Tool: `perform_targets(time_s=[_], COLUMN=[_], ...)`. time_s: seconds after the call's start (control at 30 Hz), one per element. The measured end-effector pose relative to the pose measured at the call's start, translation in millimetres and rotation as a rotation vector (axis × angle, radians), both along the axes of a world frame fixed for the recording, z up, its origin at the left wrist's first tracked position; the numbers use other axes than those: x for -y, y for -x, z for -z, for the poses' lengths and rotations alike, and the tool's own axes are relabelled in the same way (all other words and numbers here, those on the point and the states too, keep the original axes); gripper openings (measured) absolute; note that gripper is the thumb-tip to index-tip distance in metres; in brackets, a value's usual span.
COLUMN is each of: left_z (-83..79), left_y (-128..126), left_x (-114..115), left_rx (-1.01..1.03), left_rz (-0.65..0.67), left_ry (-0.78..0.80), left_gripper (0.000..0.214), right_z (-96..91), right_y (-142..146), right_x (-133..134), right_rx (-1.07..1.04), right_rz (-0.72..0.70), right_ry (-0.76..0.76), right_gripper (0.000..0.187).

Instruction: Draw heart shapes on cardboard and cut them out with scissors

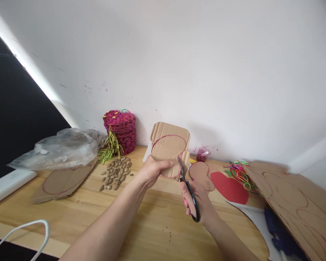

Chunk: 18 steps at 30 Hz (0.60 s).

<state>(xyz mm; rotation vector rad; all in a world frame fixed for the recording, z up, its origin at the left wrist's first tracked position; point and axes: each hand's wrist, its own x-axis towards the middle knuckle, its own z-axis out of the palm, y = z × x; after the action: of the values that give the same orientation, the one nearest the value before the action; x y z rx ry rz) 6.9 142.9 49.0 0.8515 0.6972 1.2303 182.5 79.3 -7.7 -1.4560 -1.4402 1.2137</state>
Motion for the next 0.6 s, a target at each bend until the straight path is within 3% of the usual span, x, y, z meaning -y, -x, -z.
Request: perform_targets(time_s=[0.37, 0.6], left_z=[0.0, 1.6], left_y=[-1.1, 1.4], left_x=[-0.9, -2.9], left_rx=[0.014, -0.001], left_rz=[0.001, -0.022], left_ry=[0.018, 0.021], left_gripper=[0.067, 0.065], right_z=[-6.6, -1.8], right_y=[1.9, -2.2], right_x=[0.4, -4.9], right_rx=[0.050, -0.066], right_rz=[0.012, 0.005], right_ry=[-0.020, 0.022], right_gripper=[0.063, 0.061])
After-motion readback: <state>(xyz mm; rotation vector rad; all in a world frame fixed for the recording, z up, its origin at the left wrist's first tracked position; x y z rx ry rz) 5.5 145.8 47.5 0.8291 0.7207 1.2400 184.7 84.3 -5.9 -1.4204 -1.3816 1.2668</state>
